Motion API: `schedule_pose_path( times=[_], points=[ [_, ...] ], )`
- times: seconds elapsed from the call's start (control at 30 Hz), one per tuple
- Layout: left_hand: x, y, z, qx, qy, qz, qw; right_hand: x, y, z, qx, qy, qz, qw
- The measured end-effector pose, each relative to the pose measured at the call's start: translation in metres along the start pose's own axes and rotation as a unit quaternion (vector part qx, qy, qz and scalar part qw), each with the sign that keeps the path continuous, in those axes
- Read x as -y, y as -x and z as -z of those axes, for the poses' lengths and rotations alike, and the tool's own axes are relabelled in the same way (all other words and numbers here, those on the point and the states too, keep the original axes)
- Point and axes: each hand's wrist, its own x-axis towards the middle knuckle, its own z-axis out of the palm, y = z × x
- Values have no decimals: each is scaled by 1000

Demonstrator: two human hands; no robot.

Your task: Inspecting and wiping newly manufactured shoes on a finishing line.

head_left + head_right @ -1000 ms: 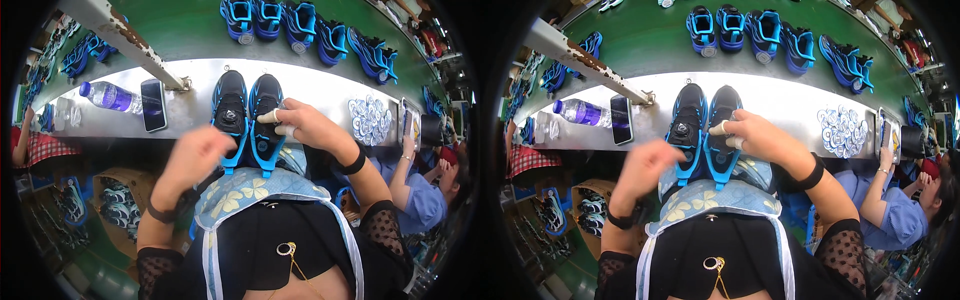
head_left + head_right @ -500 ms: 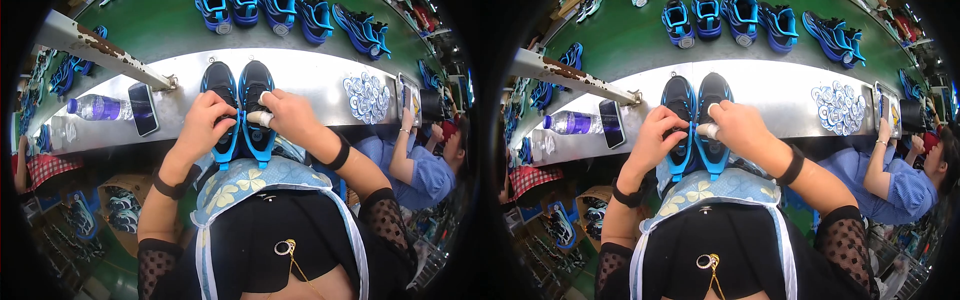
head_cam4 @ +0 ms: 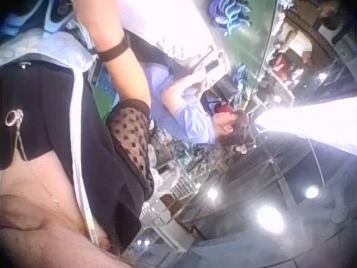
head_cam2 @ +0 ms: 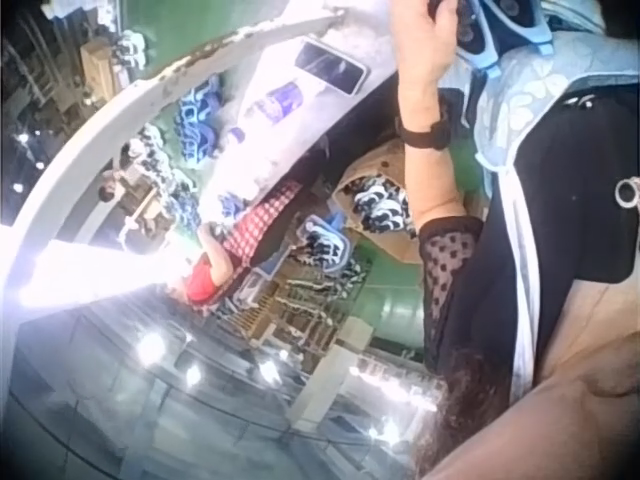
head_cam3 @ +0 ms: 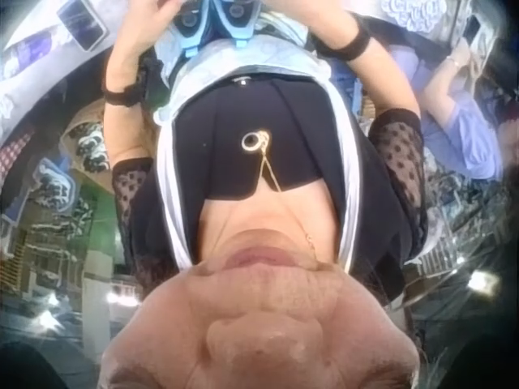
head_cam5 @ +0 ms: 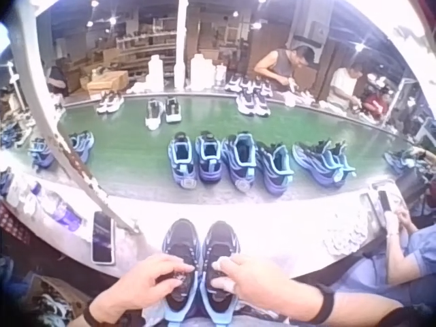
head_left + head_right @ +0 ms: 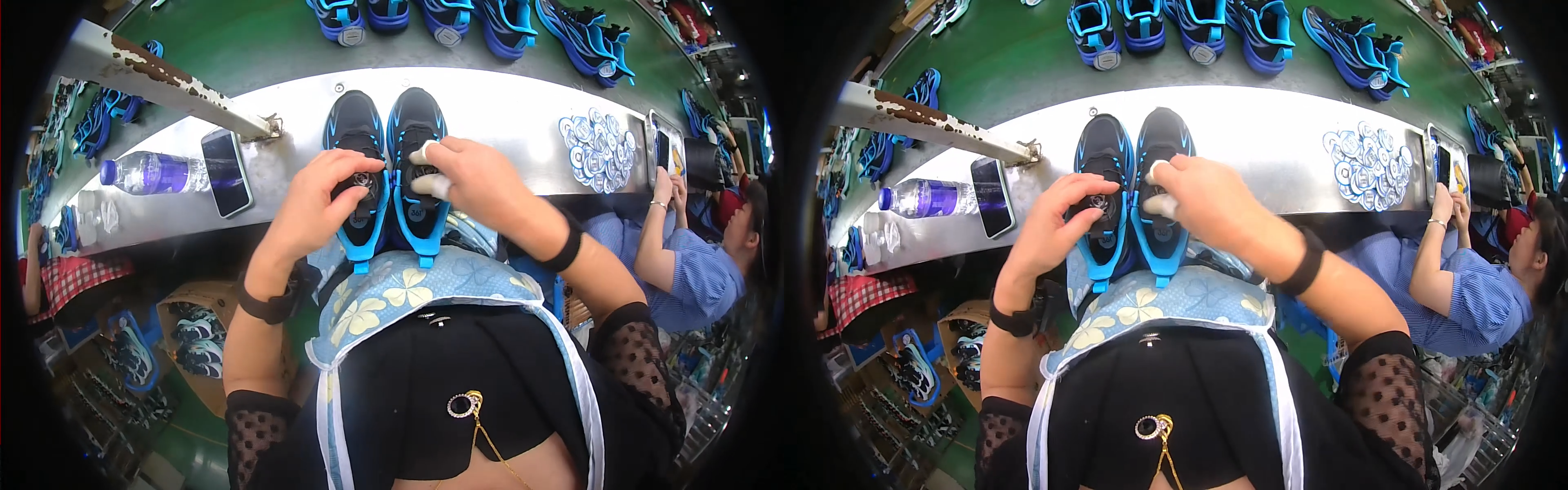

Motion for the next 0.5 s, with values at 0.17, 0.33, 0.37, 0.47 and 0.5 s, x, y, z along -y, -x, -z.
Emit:
schedule_pose_path(
  times=[0.17,0.33,0.37,0.47,0.5],
  points=[
    [-4,-5,1,-8,2,63,998,4,0,2,-5,70,-51,996],
    [-11,-7,-3,-42,-1,84,996,4,2,-5,-20,2,-3,1000],
    [-10,-7,-2,-40,-3,80,996,5,-1,-3,0,42,-30,999],
    [-6,-6,-1,-39,-12,77,996,2,-3,3,-1,79,-39,996],
    [-5,-6,0,-39,-18,79,996,4,-3,10,18,-10,-23,1000]
  ],
)
